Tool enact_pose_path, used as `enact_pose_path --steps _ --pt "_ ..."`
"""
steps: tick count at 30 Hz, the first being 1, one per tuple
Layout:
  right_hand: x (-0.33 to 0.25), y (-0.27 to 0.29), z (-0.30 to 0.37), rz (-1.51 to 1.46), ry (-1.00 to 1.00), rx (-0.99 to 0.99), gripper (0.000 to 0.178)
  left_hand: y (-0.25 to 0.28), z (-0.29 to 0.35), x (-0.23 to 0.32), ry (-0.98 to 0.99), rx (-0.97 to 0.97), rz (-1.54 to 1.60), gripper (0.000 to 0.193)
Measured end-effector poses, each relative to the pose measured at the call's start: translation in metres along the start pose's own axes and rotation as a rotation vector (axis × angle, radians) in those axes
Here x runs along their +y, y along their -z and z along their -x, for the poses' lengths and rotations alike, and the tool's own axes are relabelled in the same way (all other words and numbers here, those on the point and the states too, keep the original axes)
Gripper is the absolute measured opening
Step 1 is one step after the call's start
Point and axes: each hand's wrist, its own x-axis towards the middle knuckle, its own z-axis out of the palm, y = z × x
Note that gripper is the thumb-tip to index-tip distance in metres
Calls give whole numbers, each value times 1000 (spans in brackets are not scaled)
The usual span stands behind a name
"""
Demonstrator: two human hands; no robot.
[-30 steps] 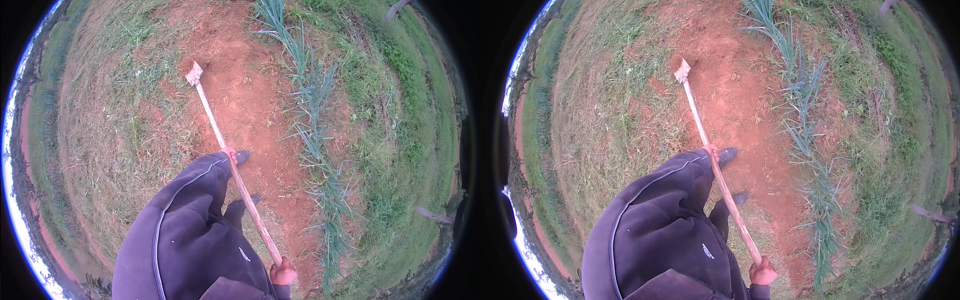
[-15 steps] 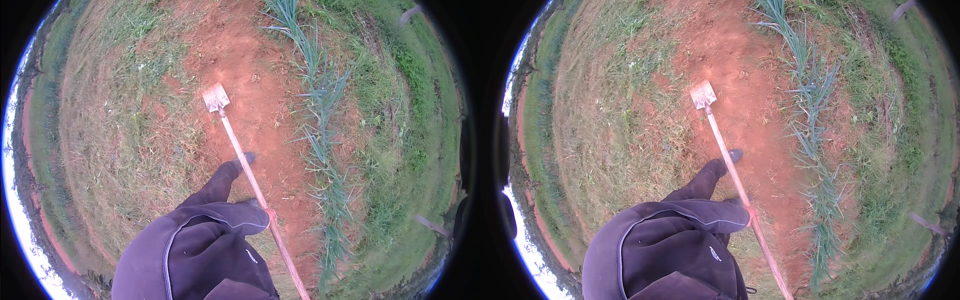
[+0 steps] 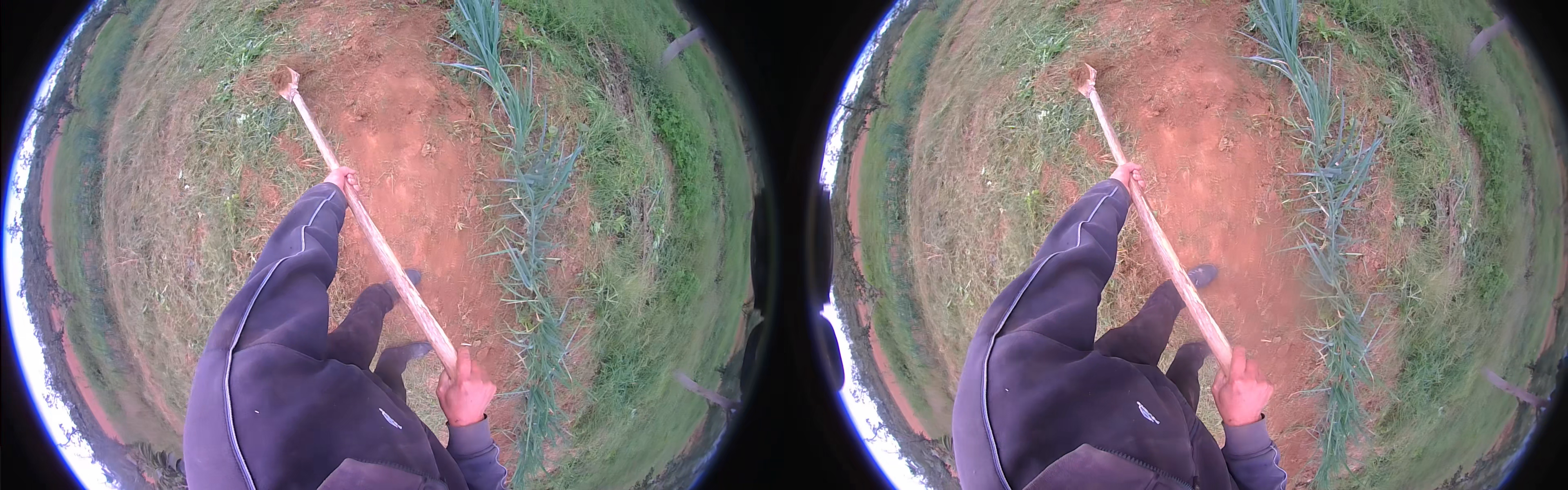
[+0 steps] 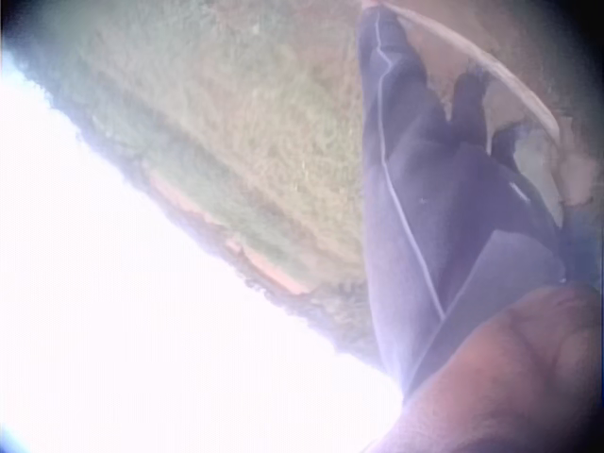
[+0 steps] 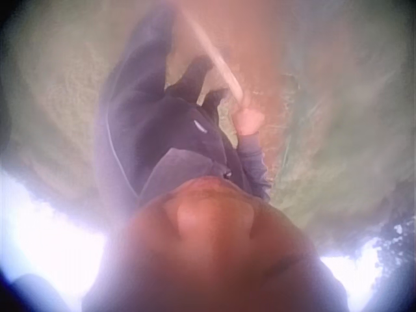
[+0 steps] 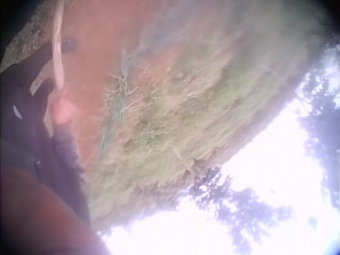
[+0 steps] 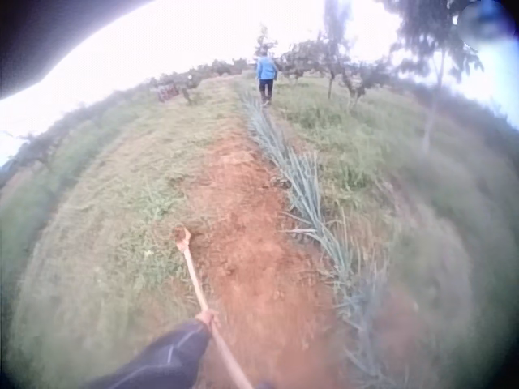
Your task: The person uses a hoe to repeatedly strike and loosen the soil in a garden bed. A child is present nearby, occasionally moving around the area.
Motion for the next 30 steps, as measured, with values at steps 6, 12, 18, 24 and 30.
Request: enact_pose_path --steps 6,12,18,24,30 --pt "93 -23 83 173 -221 -145 20 19 41 -151 79 253 -161 20" --pt "226 27 275 247 -573 -311 29 -13 176 -390 495 104 -159 20" --pt "309 94 356 427 -773 -515 40 -46 225 -508 790 -107 4 14" --pt "157 -38 134 176 -474 -303 27 -59 44 -290 153 164 -279 19" --pt "-35 31 -10 13 -107 -227 34 -14 -44 -55 120 -77 -233 17"
